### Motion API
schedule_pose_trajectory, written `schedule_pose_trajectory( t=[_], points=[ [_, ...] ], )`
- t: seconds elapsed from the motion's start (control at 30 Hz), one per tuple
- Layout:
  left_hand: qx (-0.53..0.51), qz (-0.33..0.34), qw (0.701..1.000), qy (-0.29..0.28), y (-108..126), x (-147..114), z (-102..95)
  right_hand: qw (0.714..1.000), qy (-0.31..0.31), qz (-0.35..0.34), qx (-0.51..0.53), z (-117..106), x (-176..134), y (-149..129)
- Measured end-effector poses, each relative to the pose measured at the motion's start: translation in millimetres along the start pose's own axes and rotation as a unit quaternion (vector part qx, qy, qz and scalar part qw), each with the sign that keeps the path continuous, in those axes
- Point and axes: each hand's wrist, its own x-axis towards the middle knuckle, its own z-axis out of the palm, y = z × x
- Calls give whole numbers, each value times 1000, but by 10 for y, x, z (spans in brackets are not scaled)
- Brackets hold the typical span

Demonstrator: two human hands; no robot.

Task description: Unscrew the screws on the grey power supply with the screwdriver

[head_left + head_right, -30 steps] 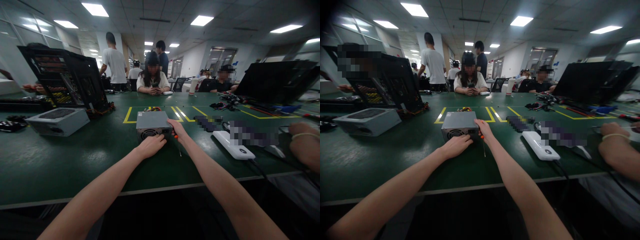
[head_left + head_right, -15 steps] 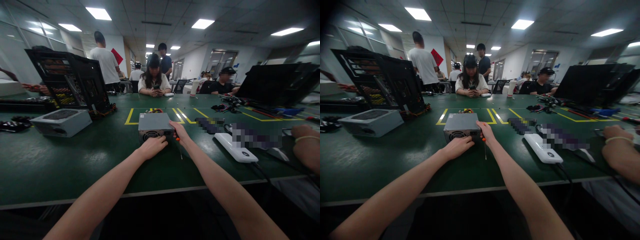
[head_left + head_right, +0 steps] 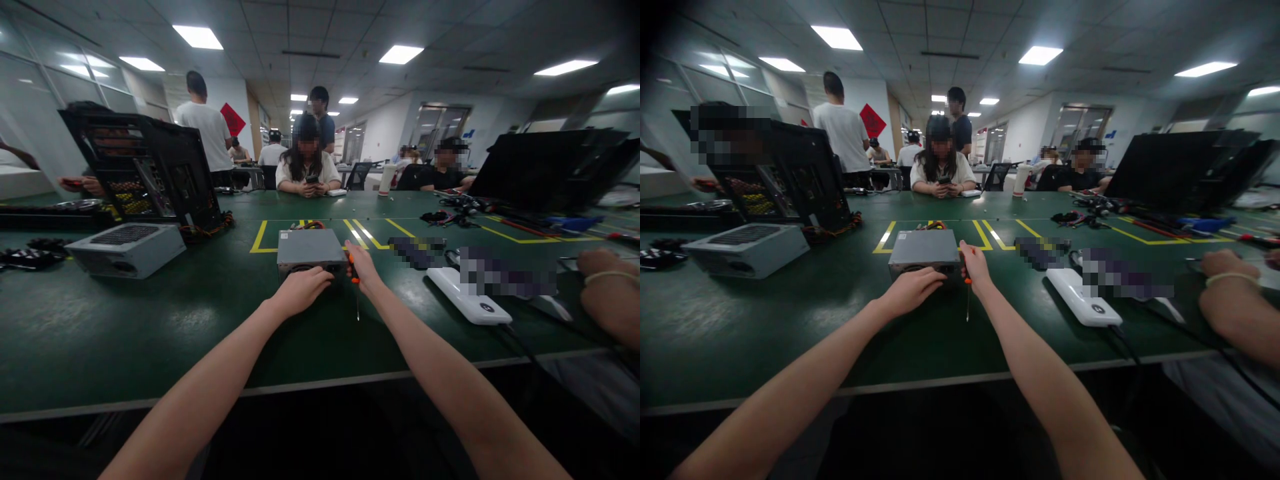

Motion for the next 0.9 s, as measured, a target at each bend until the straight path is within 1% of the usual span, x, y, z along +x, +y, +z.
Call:
schedule_pose_trajectory(
  t=[0.07,0.13,0.2,0.3,0.37,0.4,0.47,0.53,0.63,0.73,0.9],
  points=[
    [-17,-29,999,3,-34,-36,-120,998,46,-48,12,-30,-20,-56],
    [-11,-48,999,-18,-68,-71,-224,991,87,-102,25,-64,-60,-132],
    [7,-60,997,-44,-87,-99,-282,981,118,-148,37,-89,-123,-210],
    [35,-58,994,-82,-73,-115,-274,957,151,-243,42,-94,-241,-297],
    [58,-60,991,-104,-37,-111,-234,939,155,-305,32,-79,-314,-324],
    [72,-64,989,-113,-16,-107,-213,934,150,-323,27,-70,-343,-329],
    [101,-78,984,-126,30,-98,-175,936,127,-326,24,-51,-381,-329],
    [125,-89,979,-136,69,-90,-146,947,99,-303,29,-35,-392,-317],
    [145,-98,975,-137,103,-83,-119,972,46,-225,40,-9,-372,-285],
    [149,-102,974,-135,114,-83,-114,984,4,-171,51,20,-349,-256],
    [147,-128,968,-157,148,-86,-156,985,-10,-157,74,40,-365,-259]
  ],
)
